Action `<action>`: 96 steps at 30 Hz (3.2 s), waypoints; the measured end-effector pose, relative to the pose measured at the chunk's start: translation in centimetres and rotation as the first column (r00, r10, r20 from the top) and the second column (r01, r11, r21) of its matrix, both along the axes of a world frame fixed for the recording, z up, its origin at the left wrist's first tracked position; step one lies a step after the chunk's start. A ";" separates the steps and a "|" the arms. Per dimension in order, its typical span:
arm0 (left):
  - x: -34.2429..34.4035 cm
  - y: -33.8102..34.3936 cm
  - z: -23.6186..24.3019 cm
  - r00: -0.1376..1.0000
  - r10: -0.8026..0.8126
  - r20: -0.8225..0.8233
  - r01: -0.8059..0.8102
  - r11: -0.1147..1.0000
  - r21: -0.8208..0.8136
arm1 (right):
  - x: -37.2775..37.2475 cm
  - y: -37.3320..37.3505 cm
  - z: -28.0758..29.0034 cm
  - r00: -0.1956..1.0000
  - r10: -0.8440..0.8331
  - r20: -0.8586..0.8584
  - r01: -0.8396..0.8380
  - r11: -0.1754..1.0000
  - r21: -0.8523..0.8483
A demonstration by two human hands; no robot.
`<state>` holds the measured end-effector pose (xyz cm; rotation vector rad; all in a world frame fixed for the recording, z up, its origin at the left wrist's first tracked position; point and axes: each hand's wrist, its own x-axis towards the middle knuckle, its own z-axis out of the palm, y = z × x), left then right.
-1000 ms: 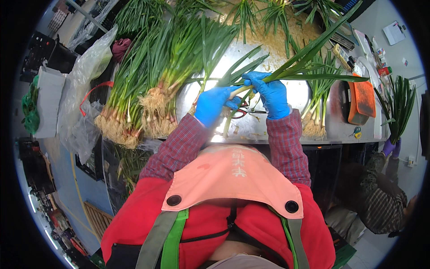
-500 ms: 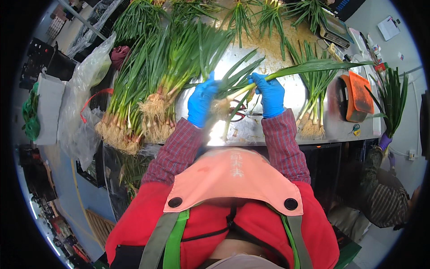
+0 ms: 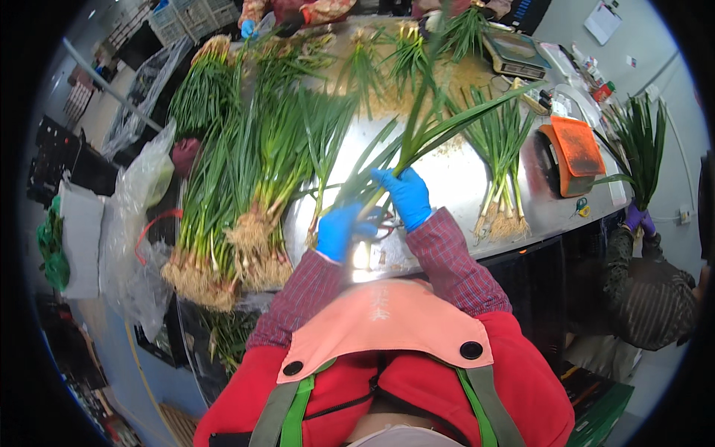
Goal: The person trims green onions on a stainless steel table using scissors. They repeatedly pick up bunches, cut off roots and leaf tips, and place the trimmed onions aside. Another person works nearby on similar onions.
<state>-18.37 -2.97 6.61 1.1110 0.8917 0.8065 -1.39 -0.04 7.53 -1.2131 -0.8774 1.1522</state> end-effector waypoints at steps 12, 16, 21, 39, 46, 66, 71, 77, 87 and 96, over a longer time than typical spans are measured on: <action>-0.5 -0.2 -4.9 0.831 0.466 0.302 -0.099 0.659 -0.745 | -1.8 -0.6 -2.8 0.985 0.095 0.143 -0.051 0.958 -0.283; -3.2 1.4 -6.2 0.885 0.423 0.195 -0.264 0.801 -0.538 | -1.8 -0.2 -3.4 0.958 0.063 0.280 -0.003 0.978 -0.208; -3.5 2.1 -3.7 0.932 0.363 -0.014 -0.364 0.931 -0.022 | -2.3 -0.4 -1.9 0.991 0.017 0.135 0.018 0.968 -0.249; -3.8 -4.1 -0.8 0.710 -0.060 -0.701 0.353 0.892 0.282 | 3.8 8.4 0.0 0.773 -0.195 -0.604 0.198 0.978 -0.062; -12.1 -7.9 2.4 0.625 -0.080 -0.776 0.189 0.981 0.051 | 16.5 12.5 -0.7 0.777 -0.309 -0.549 0.302 0.947 -0.105; 0.5 -2.1 -5.1 0.571 0.051 -0.819 0.433 0.829 0.354 | 11.6 5.6 -2.7 0.939 -0.008 0.345 -0.063 0.979 0.193; -3.8 -2.4 -6.3 0.513 0.216 -0.831 0.125 0.939 0.321 | 27.0 5.9 -2.9 0.818 -0.338 0.465 0.450 0.880 -0.151; -8.8 4.9 -9.7 0.466 0.588 -0.661 -0.220 0.801 0.557 | 31.4 2.6 -8.6 0.086 0.147 0.985 0.447 0.878 -0.170; -7.5 6.1 -8.6 0.443 0.431 -0.786 -0.020 0.881 0.472 | 7.1 2.8 -8.0 0.928 0.372 0.031 -0.341 0.877 -0.339; -5.3 -0.1 -2.3 0.971 0.068 -0.230 -0.067 0.998 0.014 | -2.3 4.3 -3.3 0.824 0.411 -0.390 -0.505 0.846 -0.173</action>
